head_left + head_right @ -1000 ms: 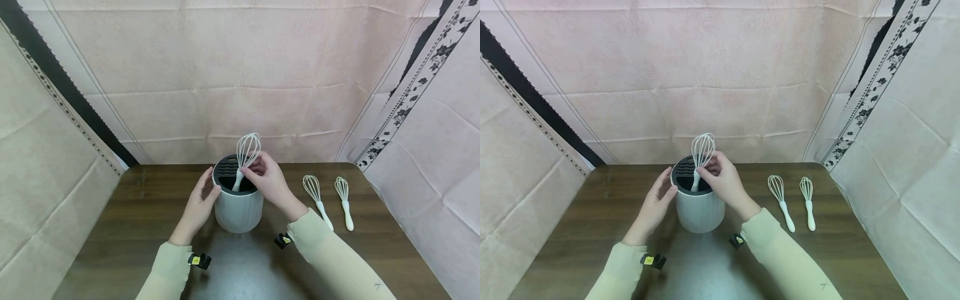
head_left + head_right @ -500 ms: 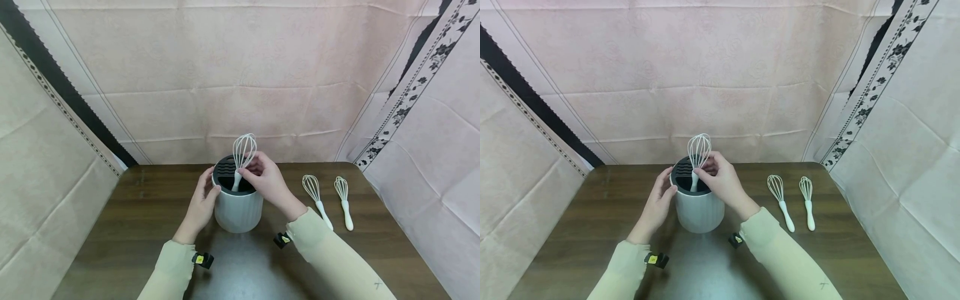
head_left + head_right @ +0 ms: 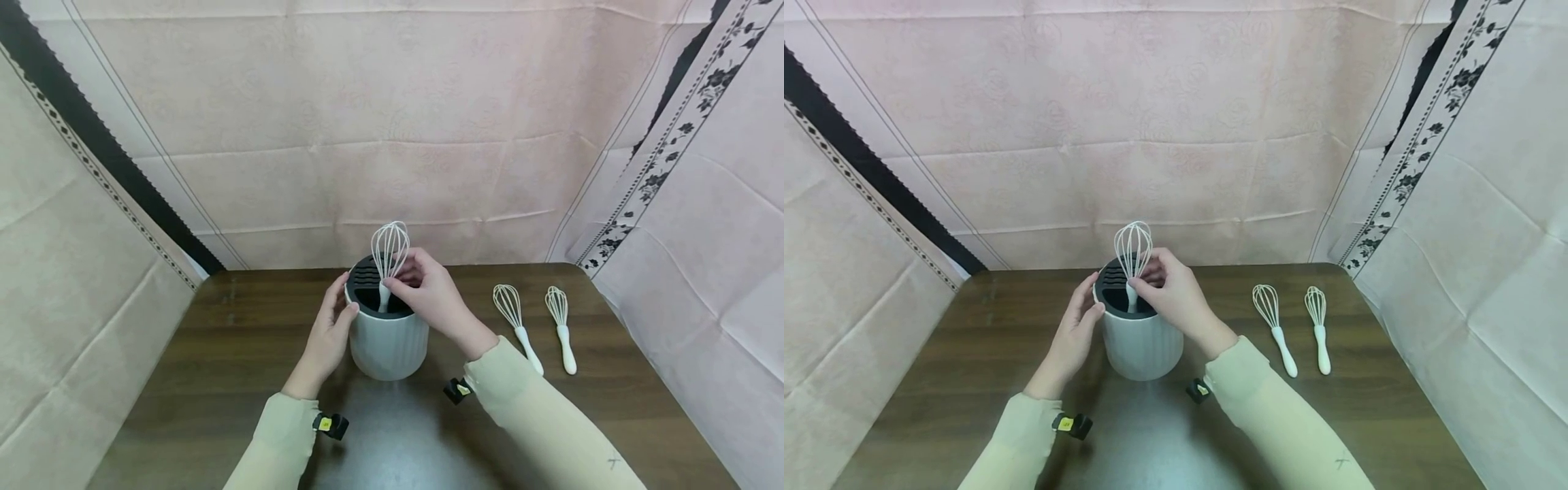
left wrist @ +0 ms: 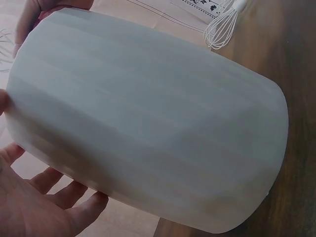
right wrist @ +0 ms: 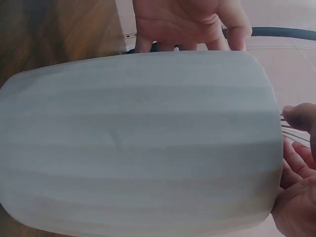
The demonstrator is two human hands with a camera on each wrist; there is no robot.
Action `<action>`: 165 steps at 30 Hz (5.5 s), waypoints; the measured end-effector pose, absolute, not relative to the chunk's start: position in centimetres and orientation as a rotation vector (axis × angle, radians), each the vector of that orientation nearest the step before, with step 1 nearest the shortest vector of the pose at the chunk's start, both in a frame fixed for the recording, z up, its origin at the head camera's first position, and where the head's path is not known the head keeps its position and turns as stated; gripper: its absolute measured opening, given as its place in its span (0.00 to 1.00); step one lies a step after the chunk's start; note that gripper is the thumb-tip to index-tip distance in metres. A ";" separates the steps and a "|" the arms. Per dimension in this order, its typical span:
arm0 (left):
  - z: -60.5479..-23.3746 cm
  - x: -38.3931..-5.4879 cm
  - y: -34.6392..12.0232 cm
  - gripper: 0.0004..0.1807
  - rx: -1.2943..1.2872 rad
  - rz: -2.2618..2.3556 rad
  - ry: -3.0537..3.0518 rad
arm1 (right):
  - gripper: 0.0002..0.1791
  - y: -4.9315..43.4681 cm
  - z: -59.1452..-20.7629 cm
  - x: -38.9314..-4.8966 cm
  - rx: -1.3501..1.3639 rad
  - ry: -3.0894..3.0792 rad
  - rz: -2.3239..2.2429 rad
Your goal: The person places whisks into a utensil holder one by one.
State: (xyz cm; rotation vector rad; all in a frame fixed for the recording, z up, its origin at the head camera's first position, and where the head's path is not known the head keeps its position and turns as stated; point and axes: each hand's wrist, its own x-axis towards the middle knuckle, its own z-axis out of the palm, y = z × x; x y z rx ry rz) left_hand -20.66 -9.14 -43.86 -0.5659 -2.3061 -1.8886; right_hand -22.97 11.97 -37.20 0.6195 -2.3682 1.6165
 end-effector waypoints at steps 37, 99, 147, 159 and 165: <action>-41.6 -19.5 -8.8 0.29 -0.562 -1.977 -2.282 | 0.29 10.8 -36.1 -22.2 0.718 -2.661 1.249; -41.6 -19.2 -8.8 0.30 -0.504 -1.966 -2.310 | 0.52 33.0 -48.2 -22.8 -0.293 -2.792 1.126; -45.1 -21.1 -8.6 0.28 -0.493 -1.911 -2.283 | 0.29 33.1 -50.4 -23.5 -0.414 -2.870 1.330; -45.2 -21.2 -8.5 0.28 -0.479 -1.900 -2.281 | 0.28 31.3 -46.6 -23.8 -0.244 -2.639 1.403; -45.2 -21.2 -8.5 0.28 -0.472 -1.900 -2.283 | 0.28 29.3 -43.8 -23.6 -0.148 -2.484 1.536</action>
